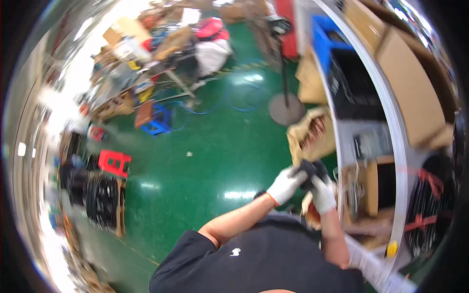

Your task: The person seals cable connectors by applying heat-shrink tubing over them, then shrinking the tubing with a heat gun.

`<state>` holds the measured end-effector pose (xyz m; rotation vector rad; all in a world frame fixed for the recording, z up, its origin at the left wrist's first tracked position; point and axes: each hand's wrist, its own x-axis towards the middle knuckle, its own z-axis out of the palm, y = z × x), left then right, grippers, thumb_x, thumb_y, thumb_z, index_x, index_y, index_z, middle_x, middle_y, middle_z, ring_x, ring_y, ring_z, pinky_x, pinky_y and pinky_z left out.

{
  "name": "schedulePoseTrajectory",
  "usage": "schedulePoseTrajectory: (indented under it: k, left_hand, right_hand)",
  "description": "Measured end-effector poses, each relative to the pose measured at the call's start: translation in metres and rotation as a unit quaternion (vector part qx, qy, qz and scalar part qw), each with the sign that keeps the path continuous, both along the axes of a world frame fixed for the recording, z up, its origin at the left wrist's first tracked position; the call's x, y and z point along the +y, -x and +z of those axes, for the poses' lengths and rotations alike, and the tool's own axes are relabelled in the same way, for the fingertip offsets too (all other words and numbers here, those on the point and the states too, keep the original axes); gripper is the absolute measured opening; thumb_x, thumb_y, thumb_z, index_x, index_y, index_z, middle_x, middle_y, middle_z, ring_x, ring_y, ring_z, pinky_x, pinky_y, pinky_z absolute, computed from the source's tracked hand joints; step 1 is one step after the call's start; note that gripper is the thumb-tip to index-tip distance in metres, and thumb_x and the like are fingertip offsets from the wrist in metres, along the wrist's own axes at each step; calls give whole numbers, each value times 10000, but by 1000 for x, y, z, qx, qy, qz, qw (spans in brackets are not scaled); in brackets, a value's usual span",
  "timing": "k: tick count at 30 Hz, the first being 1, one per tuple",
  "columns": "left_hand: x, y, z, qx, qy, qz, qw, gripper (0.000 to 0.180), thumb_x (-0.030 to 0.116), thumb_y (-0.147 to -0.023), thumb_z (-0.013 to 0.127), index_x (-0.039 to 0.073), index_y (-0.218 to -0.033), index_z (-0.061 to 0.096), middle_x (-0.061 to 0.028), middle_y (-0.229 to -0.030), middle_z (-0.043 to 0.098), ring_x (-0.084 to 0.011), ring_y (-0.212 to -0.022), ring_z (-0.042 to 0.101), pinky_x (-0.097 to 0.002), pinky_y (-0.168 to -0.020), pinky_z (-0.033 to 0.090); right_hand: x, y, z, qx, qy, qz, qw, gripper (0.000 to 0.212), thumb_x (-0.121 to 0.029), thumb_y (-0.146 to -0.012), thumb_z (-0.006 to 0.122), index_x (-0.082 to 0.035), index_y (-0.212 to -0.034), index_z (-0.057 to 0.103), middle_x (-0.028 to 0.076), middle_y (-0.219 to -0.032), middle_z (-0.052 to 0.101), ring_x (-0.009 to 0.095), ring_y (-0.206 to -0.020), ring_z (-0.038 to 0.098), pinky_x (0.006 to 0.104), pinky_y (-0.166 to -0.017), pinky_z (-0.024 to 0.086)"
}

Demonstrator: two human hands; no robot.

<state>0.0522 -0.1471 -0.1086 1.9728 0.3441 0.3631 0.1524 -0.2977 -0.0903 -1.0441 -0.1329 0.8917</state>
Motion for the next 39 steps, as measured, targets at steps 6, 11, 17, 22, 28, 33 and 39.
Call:
schedulePoseTrajectory:
  k: [6,11,17,22,28,33,39]
  left_hand:
    - [-3,-17,5,85,239,71,965,276,119,-978,628,-9,-1221,660,-117,-1034,694,-238,-982,676,-349,-871,543]
    - [-47,-58,-29,133,263,38,955,322,224,-1032,609,-48,-1195,664,-115,-1056,721,-173,-956,636,-336,-893,508]
    - [-95,-76,-91,258,130,-83,954,328,298,-1013,597,-20,-1074,645,-258,-905,724,-382,-825,725,-454,-769,546]
    - [-144,-91,-113,257,11,-230,939,362,282,-996,548,52,-1274,572,-322,-994,713,-537,-896,695,-614,-817,546]
    - [-146,-99,-119,150,135,-117,972,503,288,-930,674,63,-1372,592,-258,-1233,688,-439,-1057,707,-505,-915,569]
    - [-108,-77,-164,246,116,-107,956,420,336,-940,678,31,-1229,694,-243,-1137,714,-403,-1023,714,-448,-918,566]
    - [-74,-41,-209,317,209,-17,925,371,312,-978,643,-3,-1160,715,-168,-1020,759,-263,-941,734,-352,-868,554]
  right_hand:
    - [29,-11,-50,57,46,-6,997,317,-168,-1037,631,-102,-1347,654,22,-1084,713,138,-823,666,316,-728,573]
    - [-17,-11,-74,170,23,-222,960,320,-151,-1037,617,-81,-1350,633,33,-1109,726,169,-873,703,343,-745,595]
    - [-71,6,-103,116,161,-296,934,345,-297,-1101,580,-71,-1358,623,14,-1146,688,129,-1042,662,313,-892,570]
    - [-101,-12,-124,47,204,-390,897,271,-80,-998,691,-25,-1263,681,35,-1167,730,173,-1057,676,332,-946,553]
    - [-188,-148,-164,-59,305,-525,792,342,-264,-958,743,-55,-1225,702,61,-1053,738,181,-913,686,341,-799,555]
    - [-293,-267,-158,-63,611,-501,609,897,-629,-851,759,53,-1411,603,214,-1364,686,338,-1195,684,419,-1064,511]
    - [-404,-280,-202,-10,810,-371,455,1097,-704,-757,771,70,-1496,529,239,-1471,620,324,-1364,604,408,-1121,473]
